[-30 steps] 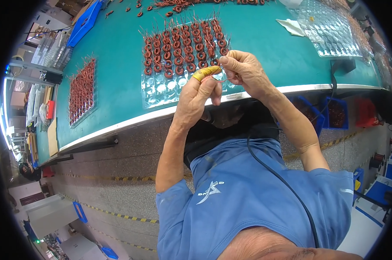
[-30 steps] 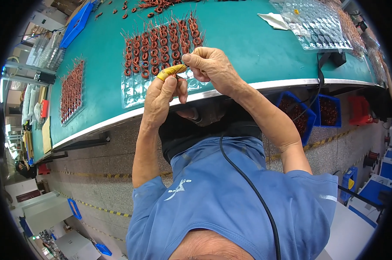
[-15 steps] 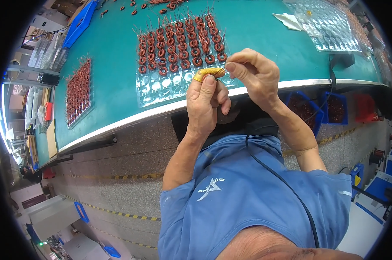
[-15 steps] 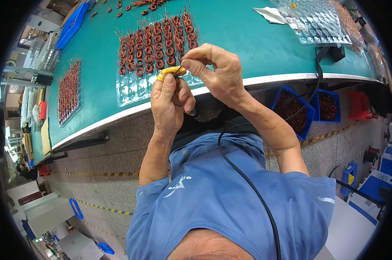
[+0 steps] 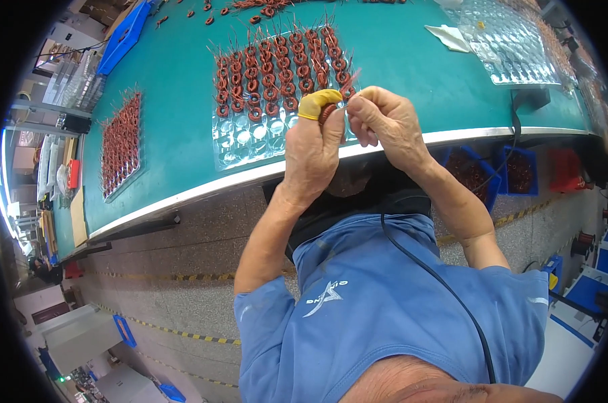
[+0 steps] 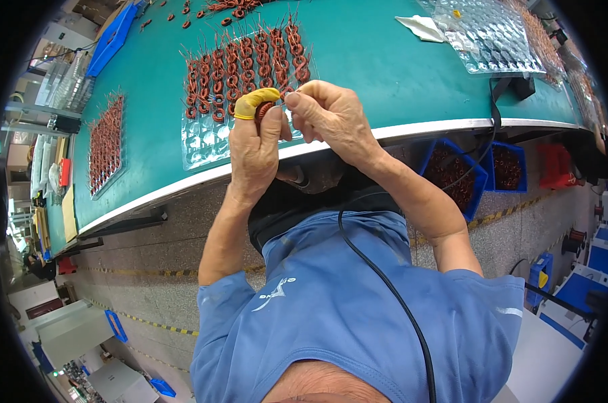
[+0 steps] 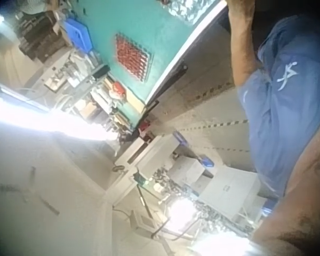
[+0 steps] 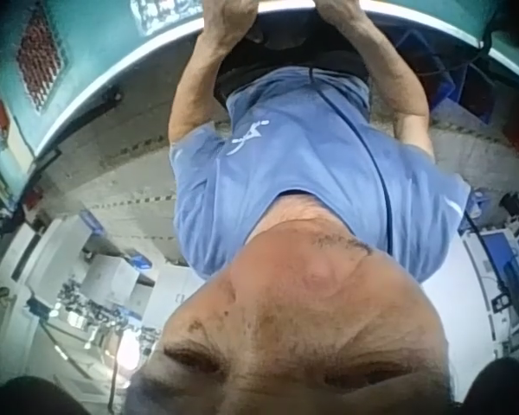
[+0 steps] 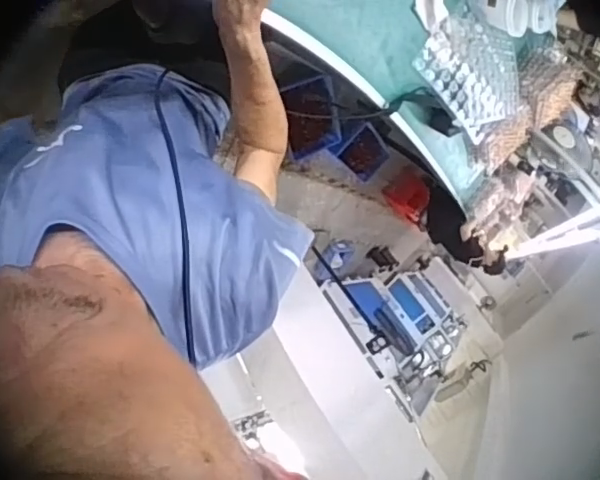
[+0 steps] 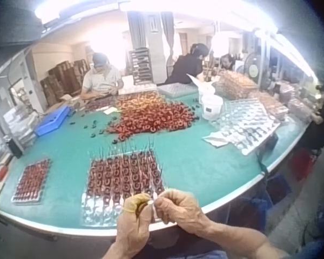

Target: Manually assembling small copper wire coils into plastic organizer trays on a factory workbench.

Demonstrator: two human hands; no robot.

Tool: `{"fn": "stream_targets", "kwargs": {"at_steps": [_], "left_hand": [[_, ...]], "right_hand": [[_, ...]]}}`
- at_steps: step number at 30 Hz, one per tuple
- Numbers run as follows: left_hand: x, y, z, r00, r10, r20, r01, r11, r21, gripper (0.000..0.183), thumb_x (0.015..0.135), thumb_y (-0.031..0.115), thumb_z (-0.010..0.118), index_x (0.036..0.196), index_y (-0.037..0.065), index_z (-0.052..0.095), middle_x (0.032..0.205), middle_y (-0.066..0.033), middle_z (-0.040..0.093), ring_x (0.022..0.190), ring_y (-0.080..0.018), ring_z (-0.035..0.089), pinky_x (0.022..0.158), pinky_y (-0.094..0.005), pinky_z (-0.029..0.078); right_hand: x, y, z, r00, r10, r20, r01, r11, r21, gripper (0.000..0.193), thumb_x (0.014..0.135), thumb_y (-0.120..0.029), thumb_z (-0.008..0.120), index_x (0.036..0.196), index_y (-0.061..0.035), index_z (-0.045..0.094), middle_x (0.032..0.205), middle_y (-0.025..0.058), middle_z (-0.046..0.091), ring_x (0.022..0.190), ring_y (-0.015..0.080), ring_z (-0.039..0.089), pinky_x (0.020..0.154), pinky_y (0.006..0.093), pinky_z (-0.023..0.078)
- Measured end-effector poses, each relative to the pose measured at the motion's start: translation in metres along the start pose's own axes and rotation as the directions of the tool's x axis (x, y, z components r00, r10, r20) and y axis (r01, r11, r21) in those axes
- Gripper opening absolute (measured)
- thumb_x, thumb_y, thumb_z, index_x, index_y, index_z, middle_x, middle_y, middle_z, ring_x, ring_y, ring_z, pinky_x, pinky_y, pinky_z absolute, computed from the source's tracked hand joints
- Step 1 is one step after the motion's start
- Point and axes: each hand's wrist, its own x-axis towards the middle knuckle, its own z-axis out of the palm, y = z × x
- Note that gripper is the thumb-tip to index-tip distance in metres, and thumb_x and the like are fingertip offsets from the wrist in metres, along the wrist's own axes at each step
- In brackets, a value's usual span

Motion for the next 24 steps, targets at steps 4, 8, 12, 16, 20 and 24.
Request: {"fn": "stream_targets", "kwargs": {"at_steps": [4,8,12,16,20,24], "left_hand": [[0.005,0.013,-0.023,0.98,0.039,0.197,-0.085,0.969,0.231,0.032,0.09,0.015,0.06,0.117,0.002,0.048,0.087,-0.0169,0.062,0.078,-0.0336,0.063,0.067,-0.0409,0.048],[0.01,0.032,-0.045,0.913,-0.055,0.404,-0.065,0.959,0.276,0.033,0.089,0.018,0.062,0.115,0.003,0.048,0.086,-0.016,0.061,0.079,-0.0323,0.063,0.068,-0.0401,0.048],[0.005,0.035,-0.046,0.899,-0.091,0.428,-0.103,0.907,0.409,0.037,0.087,0.021,0.066,0.113,0.003,0.048,0.084,-0.0139,0.061,0.074,-0.0315,0.063,0.065,-0.0387,0.049],[0.006,0.03,-0.049,0.985,-0.002,0.17,-0.05,0.951,0.305,0.042,0.084,0.023,0.072,0.112,0.002,0.049,0.084,-0.0098,0.063,0.075,-0.0237,0.066,0.065,-0.0339,0.051],[0.0,0.037,-0.047,0.972,0.066,0.225,-0.133,0.946,0.297,0.042,0.082,0.023,0.073,0.111,0.001,0.051,0.081,-0.0085,0.062,0.074,-0.0224,0.065,0.065,-0.0332,0.051],[0.001,0.044,-0.049,0.937,0.081,0.341,-0.215,0.901,0.377,0.031,0.078,0.015,0.074,0.1,0.003,0.055,0.079,-0.0093,0.056,0.072,-0.0256,0.06,0.062,-0.0347,0.048]], "right_hand": [[0.004,-0.005,0.001,0.996,0.057,0.073,-0.059,0.998,0.034,0.025,0.093,-0.026,0.062,0.083,-0.0034,0.061,0.061,0.0,0.057,0.049,0.0031,0.049,0.042,0.0166,0.036],[0.005,-0.005,-0.01,0.96,0.17,0.221,-0.192,0.978,0.085,0.024,0.091,-0.024,0.063,0.08,-0.0034,0.06,0.062,0.0001,0.057,0.049,0.0039,0.049,0.043,0.0175,0.036],[-0.004,-0.009,-0.002,0.987,0.049,0.154,-0.032,0.993,-0.11,0.022,0.089,-0.02,0.064,0.076,-0.0019,0.059,0.061,-0.0001,0.055,0.051,0.0044,0.048,0.044,0.0195,0.035],[-0.021,-0.014,0.017,0.984,-0.122,0.127,0.162,0.91,-0.381,0.018,0.087,-0.012,0.063,0.075,0.0007,0.06,0.06,-0.0012,0.054,0.055,0.0046,0.05,0.048,0.0221,0.038],[-0.014,-0.021,0.014,0.981,-0.011,0.195,0.022,0.998,-0.054,0.021,0.092,-0.019,0.06,0.089,0.0011,0.06,0.068,0.0007,0.059,0.056,0.0054,0.054,0.049,0.0195,0.043],[-0.013,-0.024,0.013,0.975,-0.004,0.224,0.022,0.997,-0.078,0.024,0.093,-0.023,0.059,0.087,0.0007,0.06,0.069,0.0018,0.06,0.055,0.0057,0.054,0.049,0.0198,0.044]]}}
